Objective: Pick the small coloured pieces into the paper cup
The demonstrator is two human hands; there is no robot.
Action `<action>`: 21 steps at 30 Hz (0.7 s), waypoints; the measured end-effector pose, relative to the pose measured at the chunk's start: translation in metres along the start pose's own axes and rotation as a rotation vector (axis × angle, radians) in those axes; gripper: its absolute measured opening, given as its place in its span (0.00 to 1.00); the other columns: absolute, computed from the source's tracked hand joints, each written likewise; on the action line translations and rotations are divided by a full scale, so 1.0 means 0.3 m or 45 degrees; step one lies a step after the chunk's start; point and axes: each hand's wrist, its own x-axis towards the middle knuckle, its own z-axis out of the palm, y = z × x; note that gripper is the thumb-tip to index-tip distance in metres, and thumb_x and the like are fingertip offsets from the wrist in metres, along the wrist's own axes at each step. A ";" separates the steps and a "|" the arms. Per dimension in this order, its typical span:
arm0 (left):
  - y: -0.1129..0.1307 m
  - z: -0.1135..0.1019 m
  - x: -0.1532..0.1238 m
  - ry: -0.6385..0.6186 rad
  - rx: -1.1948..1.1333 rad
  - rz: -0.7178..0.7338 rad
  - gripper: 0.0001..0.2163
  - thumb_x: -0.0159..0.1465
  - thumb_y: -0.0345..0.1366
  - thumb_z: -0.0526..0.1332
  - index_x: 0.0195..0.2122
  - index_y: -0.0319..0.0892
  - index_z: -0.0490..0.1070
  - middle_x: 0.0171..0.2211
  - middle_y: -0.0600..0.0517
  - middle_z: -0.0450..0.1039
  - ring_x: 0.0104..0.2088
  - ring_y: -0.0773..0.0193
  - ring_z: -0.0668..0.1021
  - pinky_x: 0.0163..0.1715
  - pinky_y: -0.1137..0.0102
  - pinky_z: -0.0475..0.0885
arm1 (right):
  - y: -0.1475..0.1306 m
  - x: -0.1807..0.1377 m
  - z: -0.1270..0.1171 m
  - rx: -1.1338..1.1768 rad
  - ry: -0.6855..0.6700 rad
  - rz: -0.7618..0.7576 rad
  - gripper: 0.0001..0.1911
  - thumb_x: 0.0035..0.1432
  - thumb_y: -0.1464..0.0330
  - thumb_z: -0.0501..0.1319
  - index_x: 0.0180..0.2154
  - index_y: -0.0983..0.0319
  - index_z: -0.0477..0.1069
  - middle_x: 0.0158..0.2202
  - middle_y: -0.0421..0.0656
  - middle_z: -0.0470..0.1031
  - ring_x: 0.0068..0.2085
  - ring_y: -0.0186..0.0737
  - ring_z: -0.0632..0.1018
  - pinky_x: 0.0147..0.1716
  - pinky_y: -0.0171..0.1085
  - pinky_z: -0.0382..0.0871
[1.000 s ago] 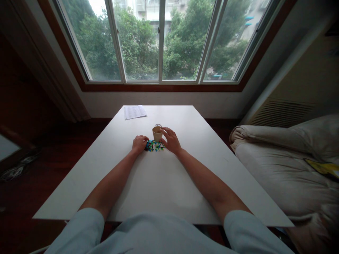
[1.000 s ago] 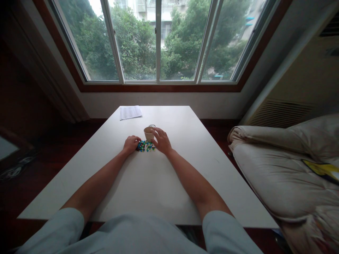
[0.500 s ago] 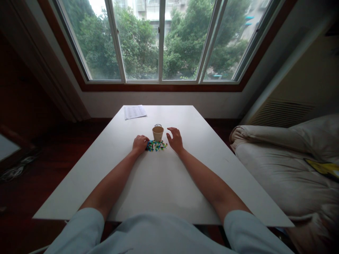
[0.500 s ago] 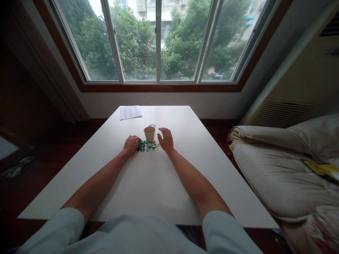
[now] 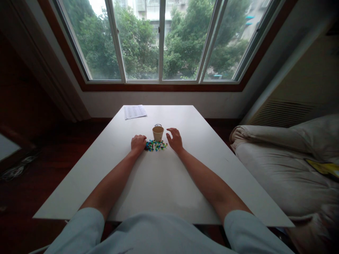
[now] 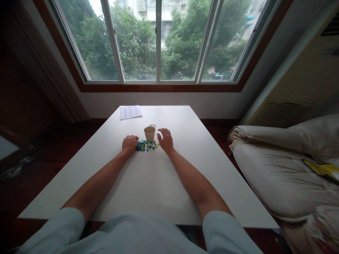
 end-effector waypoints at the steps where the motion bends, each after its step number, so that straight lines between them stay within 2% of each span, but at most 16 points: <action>1: 0.007 -0.007 -0.003 -0.012 0.027 -0.014 0.12 0.65 0.35 0.55 0.44 0.47 0.78 0.45 0.47 0.77 0.48 0.54 0.72 0.50 0.60 0.65 | 0.004 -0.001 0.003 0.009 0.001 0.001 0.17 0.69 0.60 0.51 0.53 0.58 0.71 0.51 0.49 0.71 0.54 0.49 0.70 0.54 0.50 0.69; 7: 0.028 -0.031 -0.012 -0.028 0.097 -0.017 0.12 0.66 0.35 0.54 0.44 0.47 0.78 0.45 0.46 0.77 0.47 0.54 0.73 0.50 0.60 0.65 | 0.013 -0.005 0.014 0.052 0.008 0.014 0.17 0.68 0.61 0.52 0.53 0.57 0.71 0.50 0.49 0.71 0.53 0.49 0.70 0.50 0.50 0.72; 13: 0.008 -0.027 -0.006 -0.006 0.098 -0.028 0.09 0.65 0.36 0.57 0.39 0.45 0.77 0.41 0.46 0.77 0.43 0.55 0.75 0.46 0.62 0.66 | 0.014 -0.005 0.013 0.070 -0.007 0.041 0.16 0.68 0.61 0.52 0.53 0.57 0.71 0.50 0.49 0.71 0.53 0.49 0.71 0.49 0.49 0.73; 21: -0.018 -0.012 0.001 0.037 0.025 -0.095 0.08 0.63 0.32 0.57 0.38 0.45 0.75 0.38 0.47 0.75 0.40 0.57 0.75 0.42 0.64 0.67 | 0.022 -0.007 0.015 0.082 -0.015 0.084 0.16 0.67 0.63 0.53 0.52 0.58 0.71 0.49 0.49 0.73 0.52 0.48 0.72 0.48 0.48 0.73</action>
